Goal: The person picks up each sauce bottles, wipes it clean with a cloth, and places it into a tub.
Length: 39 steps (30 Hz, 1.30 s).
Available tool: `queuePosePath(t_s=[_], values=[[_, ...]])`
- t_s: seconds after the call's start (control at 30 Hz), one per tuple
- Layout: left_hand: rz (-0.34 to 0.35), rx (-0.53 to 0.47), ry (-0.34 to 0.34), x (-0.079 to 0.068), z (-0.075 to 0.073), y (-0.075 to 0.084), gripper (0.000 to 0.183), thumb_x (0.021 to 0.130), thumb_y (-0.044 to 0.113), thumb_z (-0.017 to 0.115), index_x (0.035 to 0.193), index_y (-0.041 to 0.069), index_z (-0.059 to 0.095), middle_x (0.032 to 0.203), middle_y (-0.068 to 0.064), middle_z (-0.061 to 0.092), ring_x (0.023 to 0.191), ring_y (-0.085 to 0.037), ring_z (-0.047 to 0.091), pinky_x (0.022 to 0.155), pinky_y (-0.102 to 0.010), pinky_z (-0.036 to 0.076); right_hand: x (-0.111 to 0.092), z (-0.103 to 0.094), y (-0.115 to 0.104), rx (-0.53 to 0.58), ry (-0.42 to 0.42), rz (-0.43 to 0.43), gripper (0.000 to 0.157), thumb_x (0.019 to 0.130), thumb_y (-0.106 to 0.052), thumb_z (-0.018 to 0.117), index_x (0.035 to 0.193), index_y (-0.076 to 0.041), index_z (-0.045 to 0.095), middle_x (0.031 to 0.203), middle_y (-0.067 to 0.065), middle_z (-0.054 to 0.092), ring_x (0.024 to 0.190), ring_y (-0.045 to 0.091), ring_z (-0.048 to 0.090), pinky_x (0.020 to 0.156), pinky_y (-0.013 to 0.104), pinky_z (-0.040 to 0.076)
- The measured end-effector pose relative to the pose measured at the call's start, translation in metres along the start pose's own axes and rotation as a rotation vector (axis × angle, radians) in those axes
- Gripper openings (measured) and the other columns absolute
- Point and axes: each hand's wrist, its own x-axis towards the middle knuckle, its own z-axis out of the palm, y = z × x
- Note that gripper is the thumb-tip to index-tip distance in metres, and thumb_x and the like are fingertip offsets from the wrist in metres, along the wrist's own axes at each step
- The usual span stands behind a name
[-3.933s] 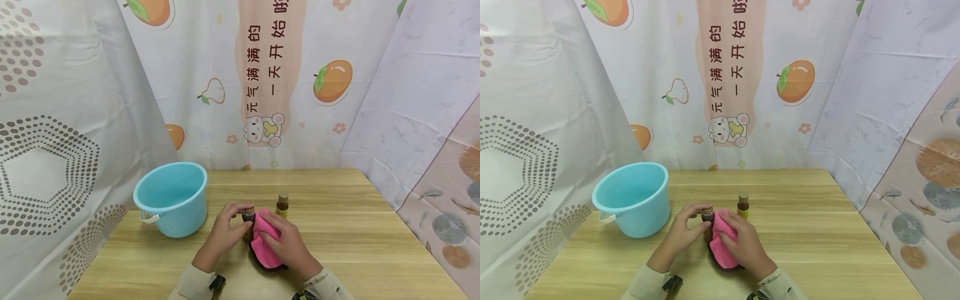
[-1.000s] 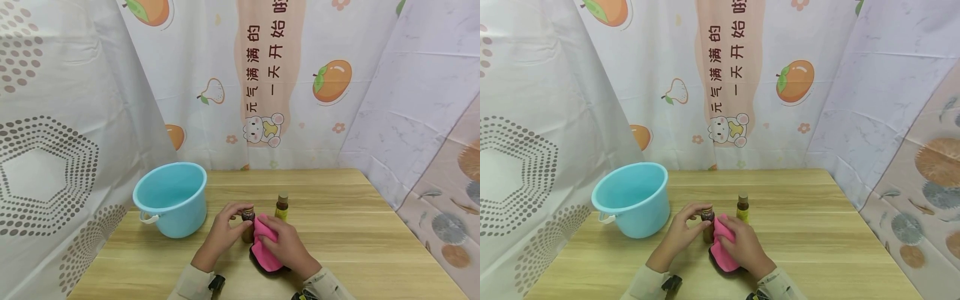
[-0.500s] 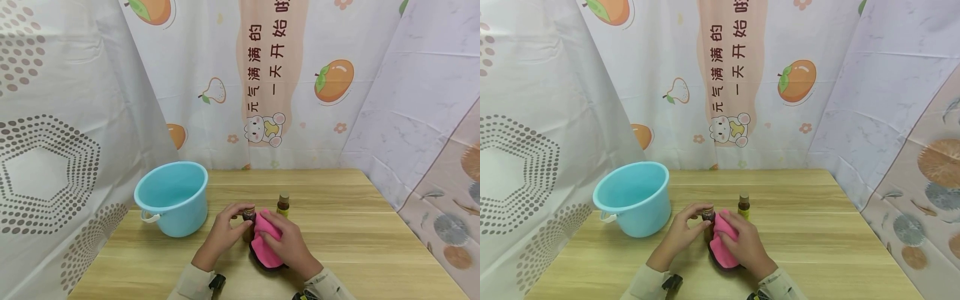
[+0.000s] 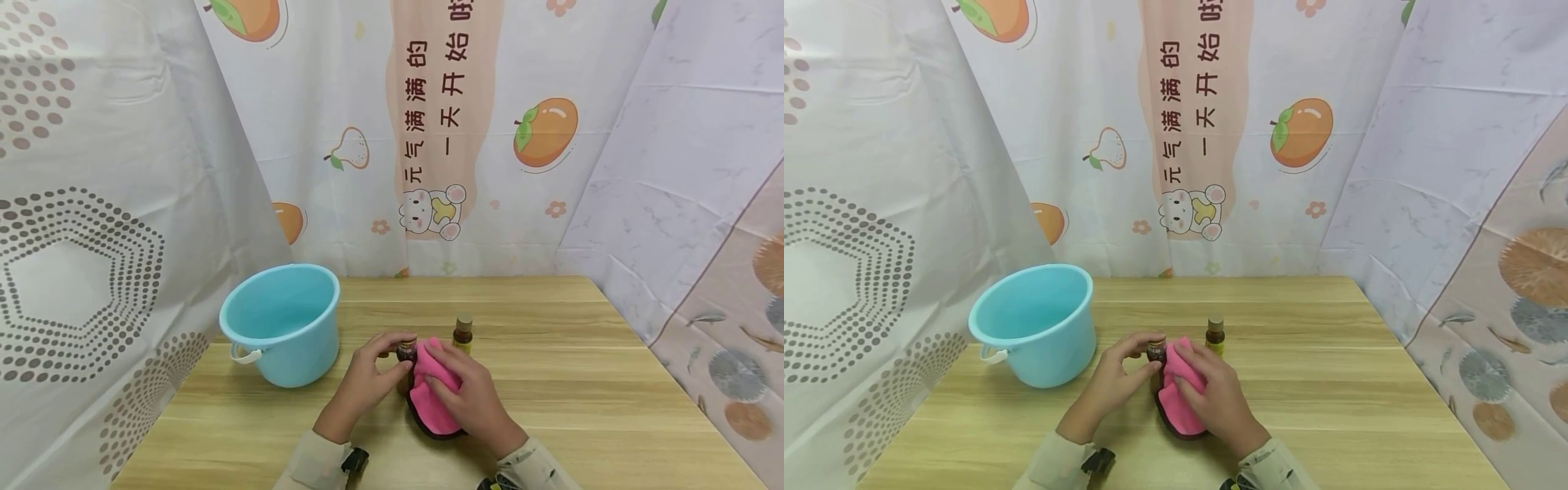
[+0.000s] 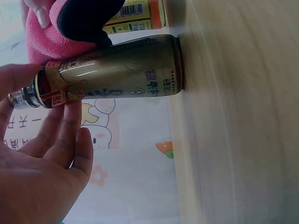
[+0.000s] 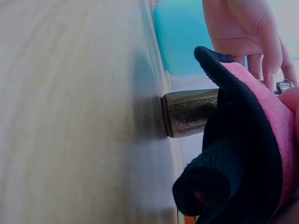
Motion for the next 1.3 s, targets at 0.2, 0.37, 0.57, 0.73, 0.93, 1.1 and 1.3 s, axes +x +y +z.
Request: queuePosePath(t_s=[0.2,0.37,0.57,0.73,0.93,1.1,1.3], values=[[0.000,-0.001,0.002,-0.0007,-0.0008,0.0006,0.044,0.094,0.023,0.078,0.135,0.033,0.066,0.129,0.019,0.065,0.117,-0.008,0.063,0.097,-0.046,0.051,0.0002,0.0007,-0.0005,-0.025,-0.021,0.022,0.053,0.089,-0.012,0.083,0.140,-0.017,0.067,0.141,0.007,0.065,0.123,0.024,0.066,0.091,0.036,0.061],[0.007,0.002,0.016,-0.0011,-0.0009,0.0006,0.043,0.094,0.023,0.078,0.135,0.029,0.066,0.128,0.018,0.065,0.118,-0.009,0.062,0.097,-0.048,0.050,0.0002,0.0001,-0.0007,-0.048,-0.043,0.057,0.053,0.089,-0.016,0.083,0.140,-0.019,0.067,0.142,0.007,0.064,0.125,0.023,0.065,0.093,0.036,0.060],[0.017,-0.002,0.029,-0.0012,-0.0007,-0.0012,0.043,0.094,0.024,0.079,0.135,0.031,0.067,0.132,0.015,0.065,0.120,-0.011,0.061,0.097,-0.051,0.049,-0.0002,-0.0007,-0.0015,-0.058,-0.085,0.126,0.051,0.090,-0.019,0.083,0.139,-0.018,0.068,0.142,0.007,0.064,0.124,0.022,0.065,0.093,0.035,0.060],[0.004,-0.012,0.017,-0.0011,-0.0005,-0.0011,0.044,0.094,0.025,0.079,0.135,0.035,0.066,0.132,0.015,0.064,0.119,-0.012,0.060,0.097,-0.053,0.048,-0.0025,0.0004,0.0001,-0.079,-0.138,0.211,0.050,0.089,-0.020,0.084,0.137,-0.020,0.069,0.143,0.006,0.063,0.124,0.020,0.065,0.093,0.035,0.059],[-0.020,-0.005,0.014,-0.0003,0.0005,-0.0007,0.046,0.093,0.029,0.079,0.134,0.045,0.064,0.132,0.017,0.063,0.119,-0.011,0.059,0.098,-0.051,0.049,-0.0040,0.0017,0.0020,-0.098,-0.174,0.254,0.050,0.089,-0.021,0.083,0.137,-0.020,0.069,0.143,0.008,0.064,0.125,0.023,0.065,0.097,0.038,0.058],[-0.037,-0.002,0.018,-0.0001,0.0016,-0.0017,0.044,0.093,0.031,0.079,0.134,0.042,0.066,0.132,0.017,0.062,0.118,-0.011,0.058,0.098,-0.050,0.049,-0.0053,0.0033,0.0040,-0.127,-0.192,0.260,0.050,0.088,-0.021,0.084,0.136,-0.020,0.070,0.137,0.006,0.068,0.122,0.023,0.067,0.095,0.039,0.058],[-0.028,-0.006,0.025,-0.0005,0.0020,-0.0015,0.045,0.093,0.028,0.079,0.134,0.041,0.066,0.132,0.016,0.063,0.115,-0.011,0.060,0.096,-0.053,0.050,-0.0049,0.0030,0.0036,-0.118,-0.165,0.242,0.051,0.088,-0.023,0.084,0.137,-0.020,0.069,0.140,0.006,0.066,0.125,0.023,0.066,0.098,0.040,0.057]])
